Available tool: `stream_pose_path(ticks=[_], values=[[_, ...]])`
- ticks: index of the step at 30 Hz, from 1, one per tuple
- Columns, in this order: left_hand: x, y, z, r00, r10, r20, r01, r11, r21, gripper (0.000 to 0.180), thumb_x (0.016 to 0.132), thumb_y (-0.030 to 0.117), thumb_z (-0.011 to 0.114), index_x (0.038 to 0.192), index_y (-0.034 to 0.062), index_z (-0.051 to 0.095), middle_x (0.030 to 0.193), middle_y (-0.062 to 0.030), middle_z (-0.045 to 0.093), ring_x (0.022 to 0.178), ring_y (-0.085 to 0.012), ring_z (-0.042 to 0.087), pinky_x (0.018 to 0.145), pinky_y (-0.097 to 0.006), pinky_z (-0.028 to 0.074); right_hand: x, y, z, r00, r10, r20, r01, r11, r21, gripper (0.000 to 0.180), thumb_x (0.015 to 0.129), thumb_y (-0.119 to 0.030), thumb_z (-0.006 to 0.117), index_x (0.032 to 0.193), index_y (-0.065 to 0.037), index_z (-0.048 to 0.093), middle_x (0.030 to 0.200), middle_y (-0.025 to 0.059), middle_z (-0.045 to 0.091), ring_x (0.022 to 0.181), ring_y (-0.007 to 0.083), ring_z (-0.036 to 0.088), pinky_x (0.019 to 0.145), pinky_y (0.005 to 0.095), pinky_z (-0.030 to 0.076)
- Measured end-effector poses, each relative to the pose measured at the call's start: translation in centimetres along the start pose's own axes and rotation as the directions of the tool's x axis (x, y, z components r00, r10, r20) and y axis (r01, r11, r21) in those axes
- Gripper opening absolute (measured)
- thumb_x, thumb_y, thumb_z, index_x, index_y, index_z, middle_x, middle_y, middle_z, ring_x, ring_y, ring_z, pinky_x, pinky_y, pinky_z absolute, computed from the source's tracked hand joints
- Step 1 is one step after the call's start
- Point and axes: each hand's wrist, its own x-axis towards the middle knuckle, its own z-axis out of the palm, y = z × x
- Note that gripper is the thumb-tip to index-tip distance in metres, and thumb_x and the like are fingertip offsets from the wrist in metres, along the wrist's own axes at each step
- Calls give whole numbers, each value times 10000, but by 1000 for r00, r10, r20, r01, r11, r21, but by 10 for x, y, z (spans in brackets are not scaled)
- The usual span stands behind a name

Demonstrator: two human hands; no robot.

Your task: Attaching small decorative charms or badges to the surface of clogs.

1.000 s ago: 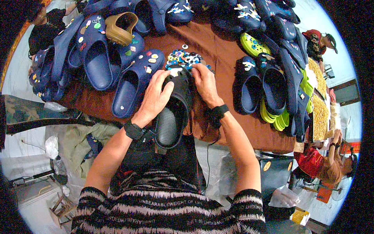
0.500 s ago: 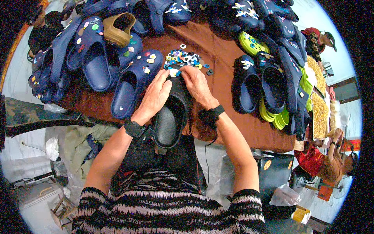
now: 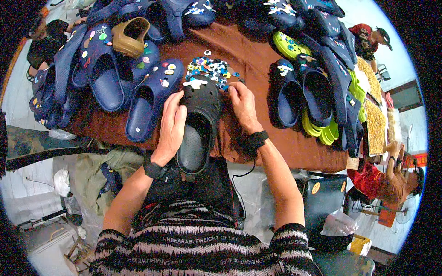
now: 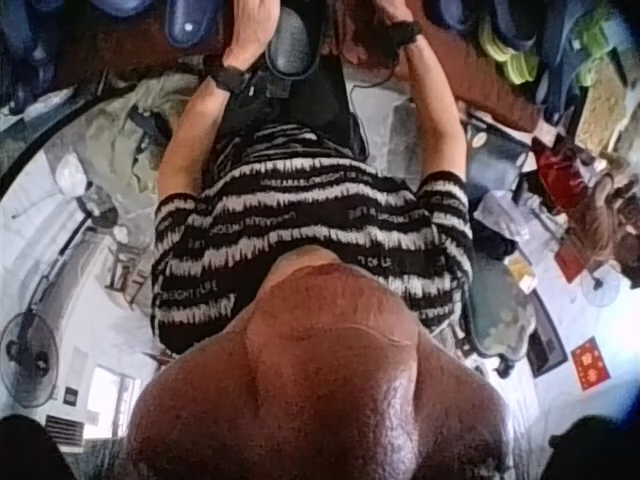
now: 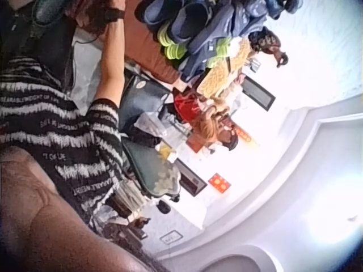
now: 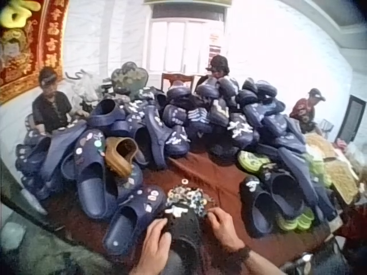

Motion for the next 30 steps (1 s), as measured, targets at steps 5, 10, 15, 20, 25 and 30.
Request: stream_pose_path(ticks=[5, 10, 15, 20, 25, 30], values=[[-24, -11, 2, 998, -28, 52, 24, 997, 67, 524, 1016, 268, 554, 1424, -35, 427, 1415, -236, 459, 1344, -378, 440, 1140, -431, 338, -6, -5, 8, 995, -103, -12, 100, 985, -138, 147, 952, -136, 626, 1044, -29, 669, 977, 177, 661, 904, 374, 650, 784, 421, 520], [-27, -16, 2, 993, -97, 72, 93, 994, 55, 529, 1029, 283, 534, 1441, -26, 415, 1443, -227, 446, 1376, -363, 414, 1161, -422, 309, -4, -28, 18, 950, -312, -1, 303, 925, -230, 115, 924, -112, 650, 1025, -62, 674, 973, 141, 636, 887, 373, 642, 768, 450, 519], [-26, -16, 4, 996, -69, 50, 67, 997, 49, 522, 1024, 292, 547, 1424, -22, 433, 1401, -243, 471, 1341, -390, 438, 1137, -442, 339, -13, -30, 18, 942, -315, 120, 336, 904, -264, 156, 903, -92, 677, 1052, -47, 688, 1022, 130, 637, 939, 354, 643, 801, 415, 526], [-26, -17, 5, 997, -67, 46, 64, 996, 65, 519, 1021, 284, 554, 1424, -20, 431, 1404, -245, 469, 1339, -393, 440, 1130, -446, 345, -14, -19, 17, 929, -346, 129, 368, 902, -228, 212, 884, -84, 695, 1091, -38, 696, 1049, 135, 636, 1014, 340, 607, 846, 413, 505], [-26, -17, 5, 997, -64, 40, 61, 995, 80, 515, 1018, 272, 559, 1422, -19, 431, 1402, -246, 470, 1335, -399, 443, 1125, -450, 353, -30, -18, 16, 940, -317, 129, 336, 926, -173, 249, 920, -139, 677, 1148, -40, 694, 1153, 129, 632, 1136, 346, 547, 964, 429, 450], [-25, -17, 4, 999, -30, 43, 24, 991, 129, 507, 1012, 262, 564, 1417, -15, 437, 1398, -246, 476, 1323, -409, 453, 1118, -458, 364, -13, -17, 10, 897, -365, 251, 426, 866, -263, 256, 928, -153, 674, 1155, -37, 698, 1168, 133, 638, 1164, 337, 543, 993, 426, 435]])
